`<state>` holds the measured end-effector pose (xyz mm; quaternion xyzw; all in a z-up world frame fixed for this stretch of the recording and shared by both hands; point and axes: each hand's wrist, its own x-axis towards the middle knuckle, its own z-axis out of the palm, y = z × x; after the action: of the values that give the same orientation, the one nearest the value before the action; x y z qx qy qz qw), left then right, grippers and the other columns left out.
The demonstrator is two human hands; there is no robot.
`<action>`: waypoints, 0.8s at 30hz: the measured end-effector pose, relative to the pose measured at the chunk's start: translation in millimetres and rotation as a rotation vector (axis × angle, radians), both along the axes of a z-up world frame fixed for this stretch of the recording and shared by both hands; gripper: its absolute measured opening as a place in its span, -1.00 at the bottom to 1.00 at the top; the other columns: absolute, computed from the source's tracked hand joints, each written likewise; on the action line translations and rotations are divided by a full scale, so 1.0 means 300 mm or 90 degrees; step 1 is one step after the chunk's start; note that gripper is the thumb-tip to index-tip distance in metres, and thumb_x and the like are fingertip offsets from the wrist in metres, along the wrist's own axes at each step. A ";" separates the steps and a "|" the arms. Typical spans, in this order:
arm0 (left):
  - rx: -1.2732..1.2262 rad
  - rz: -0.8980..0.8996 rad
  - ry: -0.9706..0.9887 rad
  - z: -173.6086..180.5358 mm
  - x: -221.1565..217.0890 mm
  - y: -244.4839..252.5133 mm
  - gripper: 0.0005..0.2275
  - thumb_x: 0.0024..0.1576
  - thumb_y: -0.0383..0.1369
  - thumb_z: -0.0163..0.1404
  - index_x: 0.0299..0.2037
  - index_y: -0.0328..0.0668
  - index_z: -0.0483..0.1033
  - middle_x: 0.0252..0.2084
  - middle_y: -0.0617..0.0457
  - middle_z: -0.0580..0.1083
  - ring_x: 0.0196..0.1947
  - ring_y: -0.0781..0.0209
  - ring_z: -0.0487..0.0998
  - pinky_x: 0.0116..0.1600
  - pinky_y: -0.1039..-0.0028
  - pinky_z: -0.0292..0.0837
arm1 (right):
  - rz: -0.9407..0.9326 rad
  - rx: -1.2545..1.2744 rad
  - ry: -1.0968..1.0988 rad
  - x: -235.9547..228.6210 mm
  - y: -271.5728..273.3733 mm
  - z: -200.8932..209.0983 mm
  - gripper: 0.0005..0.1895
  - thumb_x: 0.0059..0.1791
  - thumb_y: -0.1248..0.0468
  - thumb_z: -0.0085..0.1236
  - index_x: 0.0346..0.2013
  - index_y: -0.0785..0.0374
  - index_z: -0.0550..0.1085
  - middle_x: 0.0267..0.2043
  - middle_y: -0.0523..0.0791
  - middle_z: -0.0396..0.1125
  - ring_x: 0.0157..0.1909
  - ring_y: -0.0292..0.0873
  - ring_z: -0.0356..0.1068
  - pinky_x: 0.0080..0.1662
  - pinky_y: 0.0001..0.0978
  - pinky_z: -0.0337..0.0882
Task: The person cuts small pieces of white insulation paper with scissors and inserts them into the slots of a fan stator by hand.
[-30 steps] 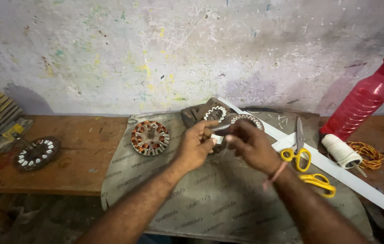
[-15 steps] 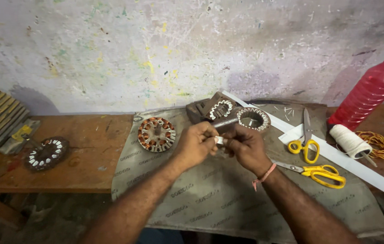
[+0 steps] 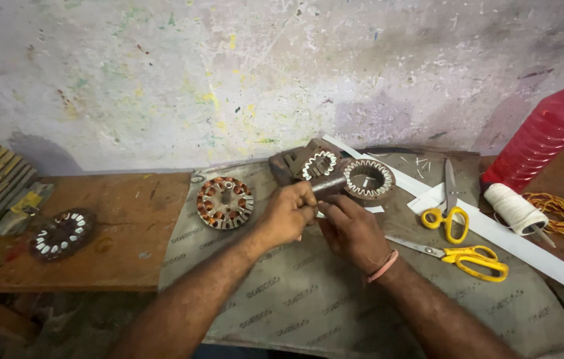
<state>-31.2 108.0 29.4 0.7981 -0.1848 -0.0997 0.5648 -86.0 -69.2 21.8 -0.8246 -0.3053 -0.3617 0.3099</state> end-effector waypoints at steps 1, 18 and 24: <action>0.000 -0.001 0.002 -0.010 0.008 -0.001 -0.93 0.19 -0.59 -0.04 -0.29 -0.24 0.38 -0.45 0.04 0.45 -0.63 0.40 0.39 -0.65 0.51 0.35 | 0.001 -0.010 -0.007 0.001 -0.004 -0.004 -0.69 -0.09 0.39 0.26 -0.06 0.29 0.49 -0.05 0.02 0.42 -0.18 0.10 0.48 -0.22 -0.15 0.50; 0.075 0.064 0.003 0.059 0.005 -0.019 -0.95 0.16 -0.54 0.00 -0.32 -0.23 0.41 -0.50 0.04 0.51 -0.68 0.35 0.45 -0.63 0.50 0.37 | 0.047 0.023 -0.034 0.050 -0.009 0.012 -0.79 -0.12 0.46 0.23 -0.19 0.27 0.55 -0.15 -0.05 0.44 -0.20 0.01 0.48 -0.20 -0.21 0.48; 0.062 0.141 0.019 0.002 0.019 -0.042 -0.97 0.16 -0.52 0.04 -0.30 -0.21 0.47 -0.40 0.10 0.53 -0.56 0.34 0.56 -0.61 0.51 0.45 | 0.043 0.014 -0.007 0.081 -0.019 -0.025 -0.81 -0.17 0.43 0.30 -0.26 0.25 0.57 -0.24 -0.04 0.43 -0.27 0.01 0.48 -0.25 -0.22 0.47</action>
<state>-25.6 95.3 29.9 0.8385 -0.0822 -0.0572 0.5356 -61.8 -74.9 14.4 -0.8083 -0.3305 -0.3589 0.3296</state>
